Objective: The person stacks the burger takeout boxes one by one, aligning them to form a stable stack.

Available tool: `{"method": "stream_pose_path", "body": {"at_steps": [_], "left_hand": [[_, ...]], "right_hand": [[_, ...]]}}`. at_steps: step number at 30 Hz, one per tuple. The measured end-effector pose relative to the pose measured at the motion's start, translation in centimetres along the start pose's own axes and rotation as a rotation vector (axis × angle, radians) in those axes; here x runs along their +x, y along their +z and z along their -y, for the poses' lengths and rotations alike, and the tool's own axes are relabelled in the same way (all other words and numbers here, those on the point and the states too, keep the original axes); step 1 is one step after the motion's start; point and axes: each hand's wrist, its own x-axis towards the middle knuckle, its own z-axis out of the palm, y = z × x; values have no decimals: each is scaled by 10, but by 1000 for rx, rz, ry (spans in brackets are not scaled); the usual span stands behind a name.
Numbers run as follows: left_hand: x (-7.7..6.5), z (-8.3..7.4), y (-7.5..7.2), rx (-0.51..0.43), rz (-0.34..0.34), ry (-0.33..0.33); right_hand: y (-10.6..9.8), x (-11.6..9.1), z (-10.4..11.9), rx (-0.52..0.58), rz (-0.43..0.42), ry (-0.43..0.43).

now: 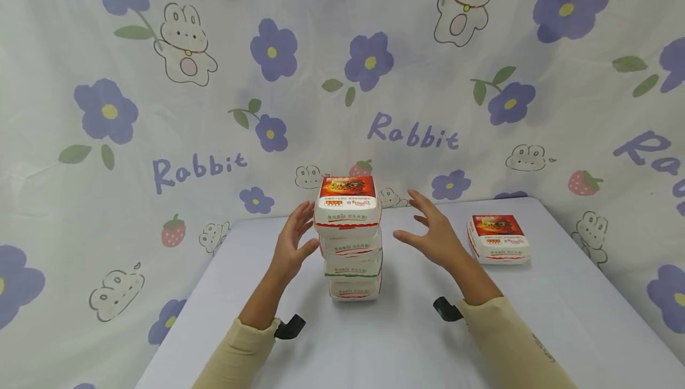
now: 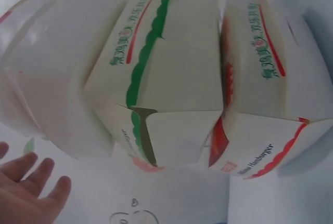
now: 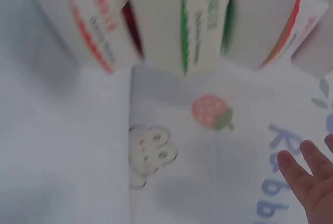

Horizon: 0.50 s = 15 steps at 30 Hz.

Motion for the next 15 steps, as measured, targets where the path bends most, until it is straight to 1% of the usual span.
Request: {"method": "stream_pose_path", "body": {"at_steps": [5, 9, 12, 15], "left_hand": [[1, 1, 0, 35, -32, 46], [3, -1, 0, 29, -57, 47], [4, -4, 0, 23, -70, 44], [8, -7, 2, 27, -70, 54]], "right_hand": [[-29, -11, -30, -144, -17, 73], [-55, -21, -53, -249, -22, 103], [-74, -29, -68, -313, -36, 173], [-95, -38, -86, -347, -41, 272]]}}
